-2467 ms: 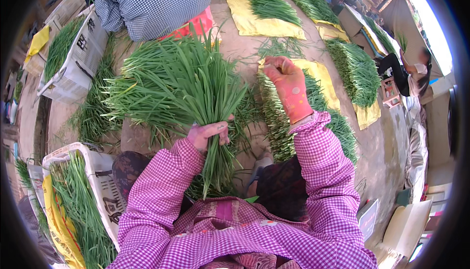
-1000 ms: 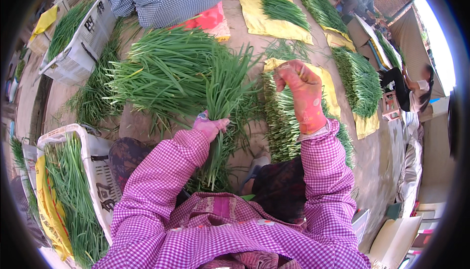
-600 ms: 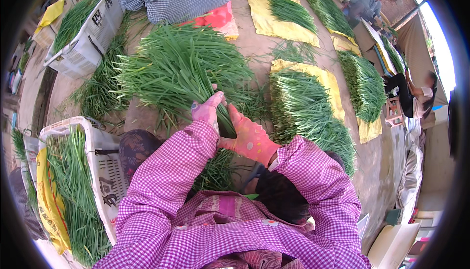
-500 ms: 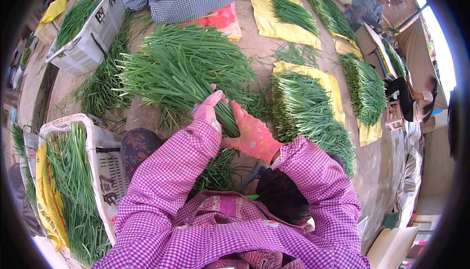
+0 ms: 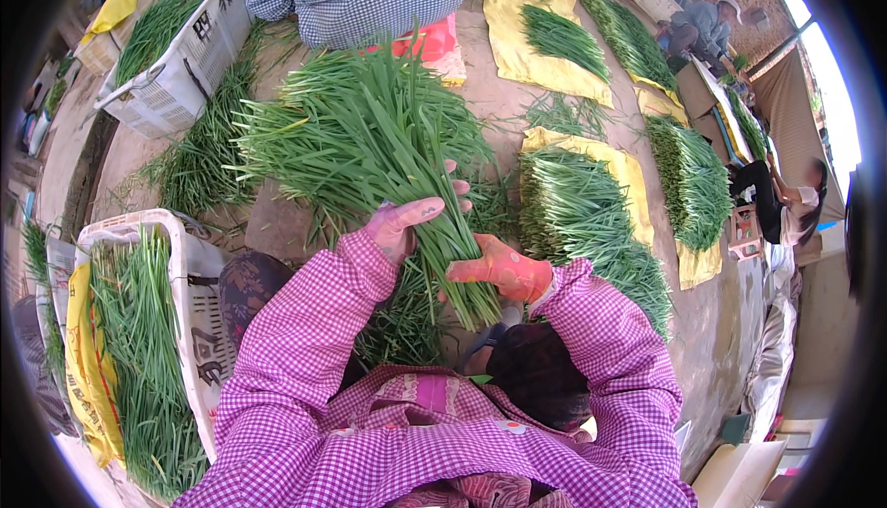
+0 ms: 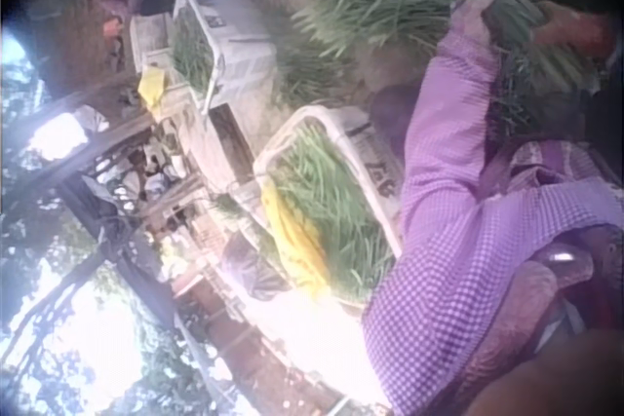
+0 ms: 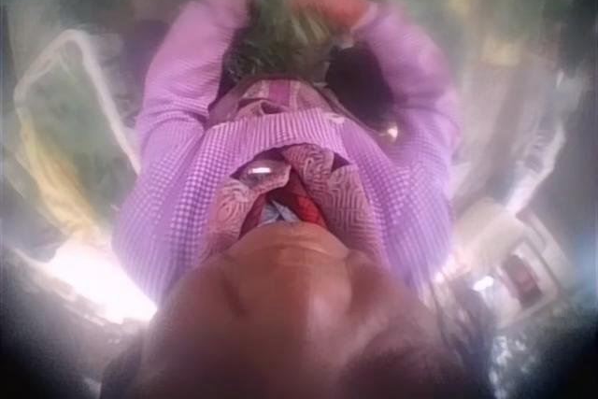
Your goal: The person sorts through a bundle of green vegetables by hand, removing individual leaves and aligning the stems before placing the bundle back with others on the floor.
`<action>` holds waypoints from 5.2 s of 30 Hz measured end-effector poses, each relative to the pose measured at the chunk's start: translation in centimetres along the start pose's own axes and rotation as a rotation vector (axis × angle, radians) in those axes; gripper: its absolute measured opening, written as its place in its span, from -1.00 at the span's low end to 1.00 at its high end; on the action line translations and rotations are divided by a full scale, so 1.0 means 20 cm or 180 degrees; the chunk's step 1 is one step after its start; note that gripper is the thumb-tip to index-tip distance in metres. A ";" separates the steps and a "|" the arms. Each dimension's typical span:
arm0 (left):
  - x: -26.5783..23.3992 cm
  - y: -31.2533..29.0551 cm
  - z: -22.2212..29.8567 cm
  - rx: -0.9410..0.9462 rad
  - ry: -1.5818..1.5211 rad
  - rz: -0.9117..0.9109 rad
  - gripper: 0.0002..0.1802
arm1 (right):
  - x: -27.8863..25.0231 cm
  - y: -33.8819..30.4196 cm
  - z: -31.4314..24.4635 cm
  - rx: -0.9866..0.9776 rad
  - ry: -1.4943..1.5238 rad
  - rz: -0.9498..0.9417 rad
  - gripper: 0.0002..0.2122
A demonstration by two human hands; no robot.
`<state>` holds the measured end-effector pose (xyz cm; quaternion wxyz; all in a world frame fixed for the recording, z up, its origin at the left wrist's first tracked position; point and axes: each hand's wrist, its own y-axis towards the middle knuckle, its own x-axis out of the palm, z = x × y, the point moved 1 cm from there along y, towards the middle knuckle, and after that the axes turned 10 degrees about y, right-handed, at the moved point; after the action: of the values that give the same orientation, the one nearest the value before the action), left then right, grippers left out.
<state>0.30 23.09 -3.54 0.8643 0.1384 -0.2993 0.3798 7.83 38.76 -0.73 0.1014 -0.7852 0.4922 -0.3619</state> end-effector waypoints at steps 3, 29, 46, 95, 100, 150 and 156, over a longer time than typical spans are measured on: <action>0.08 -0.02 0.02 -0.0035 -0.0430 -0.0262 -0.20 | -0.04 0.00 0.04 0.0140 0.0185 -0.0464 -0.61; 0.06 -0.03 -0.10 -0.0795 -0.0764 0.0004 -0.53 | -0.05 -0.08 -0.24 -0.3149 -0.4134 0.2137 -0.80; 0.05 -0.05 -0.11 -0.1270 -0.0350 0.0151 -0.55 | -0.10 -0.03 -0.17 -0.2761 -0.4443 0.1610 -0.82; 0.08 -0.03 -0.21 -0.0935 0.1674 0.0394 -0.51 | -0.15 -0.10 -0.35 -0.2344 -0.3865 0.2708 -0.87; 0.05 0.01 -0.21 -0.0702 0.2075 0.0248 -0.67 | -0.22 -0.08 -0.30 -0.2670 -0.1012 0.2399 -0.88; 0.05 -0.02 -0.27 -0.1161 0.1113 0.0777 -0.63 | -0.07 -0.05 -0.23 -0.3070 -0.2588 0.1786 -0.85; -0.03 -0.02 -0.34 -0.1203 0.1569 0.1047 -0.63 | -0.16 -0.21 -0.43 -0.3268 -0.0662 0.2125 -0.87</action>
<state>3.10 25.62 -9.14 0.8482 -0.1699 -0.1649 0.4738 4.27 45.35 6.07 -0.1340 -0.5687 0.8100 0.0506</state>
